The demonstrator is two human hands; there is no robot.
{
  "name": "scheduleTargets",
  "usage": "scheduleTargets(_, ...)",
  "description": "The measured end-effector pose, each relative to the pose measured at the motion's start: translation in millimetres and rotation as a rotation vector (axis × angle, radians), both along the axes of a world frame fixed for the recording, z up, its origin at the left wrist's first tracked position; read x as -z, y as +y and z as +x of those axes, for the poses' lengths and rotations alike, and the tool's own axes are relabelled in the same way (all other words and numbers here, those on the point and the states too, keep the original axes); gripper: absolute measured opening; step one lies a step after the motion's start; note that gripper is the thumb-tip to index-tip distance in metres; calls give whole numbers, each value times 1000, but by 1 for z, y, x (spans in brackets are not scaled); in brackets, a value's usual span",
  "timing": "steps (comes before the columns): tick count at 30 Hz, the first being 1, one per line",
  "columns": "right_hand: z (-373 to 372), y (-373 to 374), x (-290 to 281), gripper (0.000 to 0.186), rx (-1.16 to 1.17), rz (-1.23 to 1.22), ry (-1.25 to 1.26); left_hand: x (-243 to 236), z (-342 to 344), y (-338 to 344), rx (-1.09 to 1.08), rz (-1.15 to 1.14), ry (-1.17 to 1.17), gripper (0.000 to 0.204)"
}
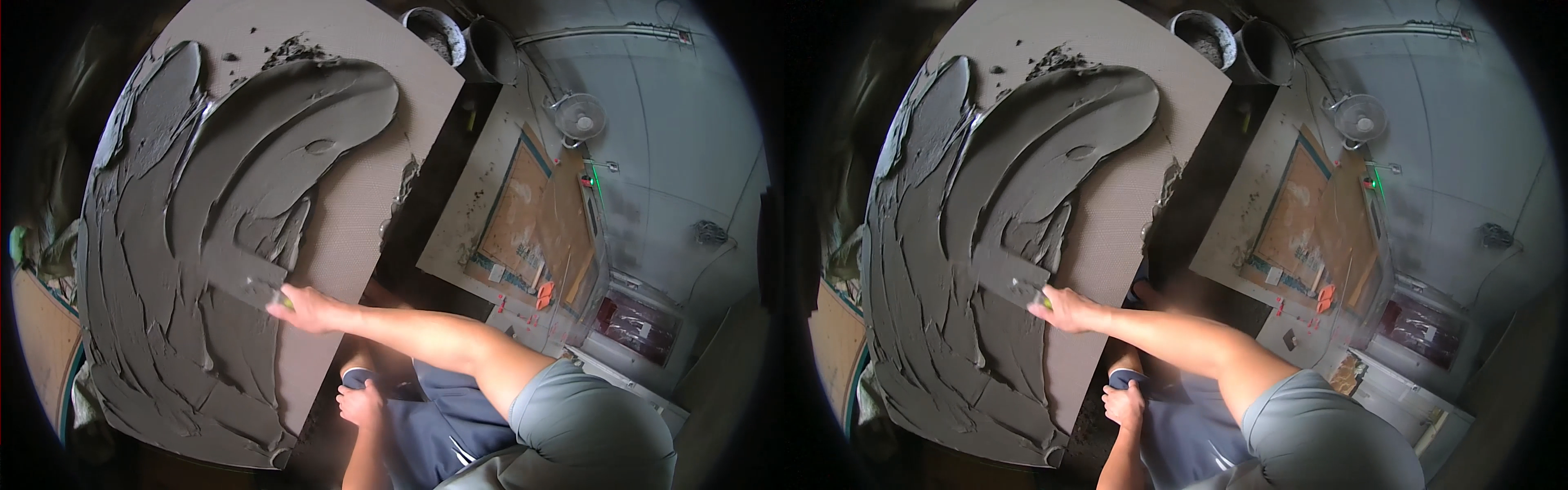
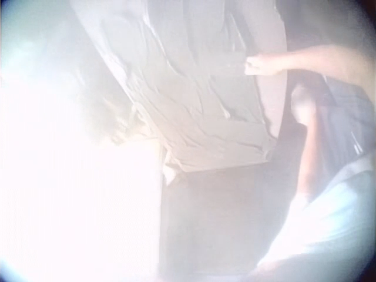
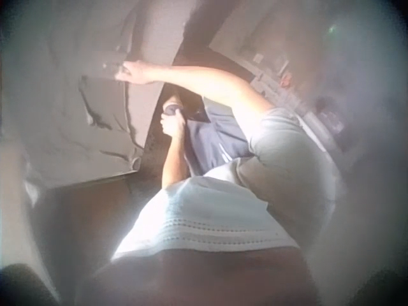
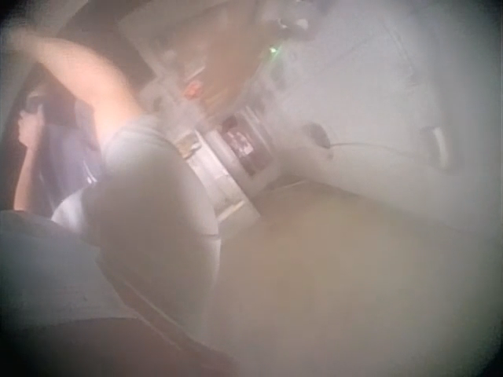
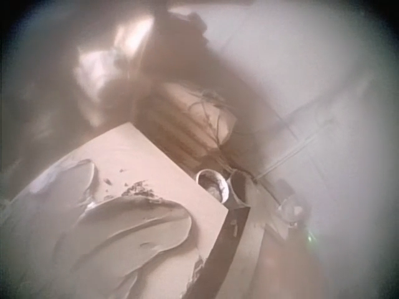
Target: The person scoops adhesive from a bucket and spreads it evenly across the back of a large tile using a trowel. After covering the surface, the person lifts the tile and places it onto the floor.
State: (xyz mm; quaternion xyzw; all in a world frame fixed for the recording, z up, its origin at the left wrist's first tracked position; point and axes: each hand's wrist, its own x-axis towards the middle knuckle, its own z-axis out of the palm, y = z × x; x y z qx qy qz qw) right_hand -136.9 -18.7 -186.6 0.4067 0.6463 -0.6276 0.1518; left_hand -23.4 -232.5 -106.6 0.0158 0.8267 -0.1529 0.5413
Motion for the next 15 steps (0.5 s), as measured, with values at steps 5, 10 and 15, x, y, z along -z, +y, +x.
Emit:
scheduleTargets(5, 53, 121, -4, 58, -209, 419, -159, 4, 4, -5, 17, -33, 32, 66)
scheduleTargets(10, 126, 282, 26, 58, 200, 754, -273, 0, 12, 8, 37, -19, -12, 65)
scheduleTargets(15, 165, 356, 4, 58, 716, 313, -340, 0, 12, 12, 27, -31, 5, 67)
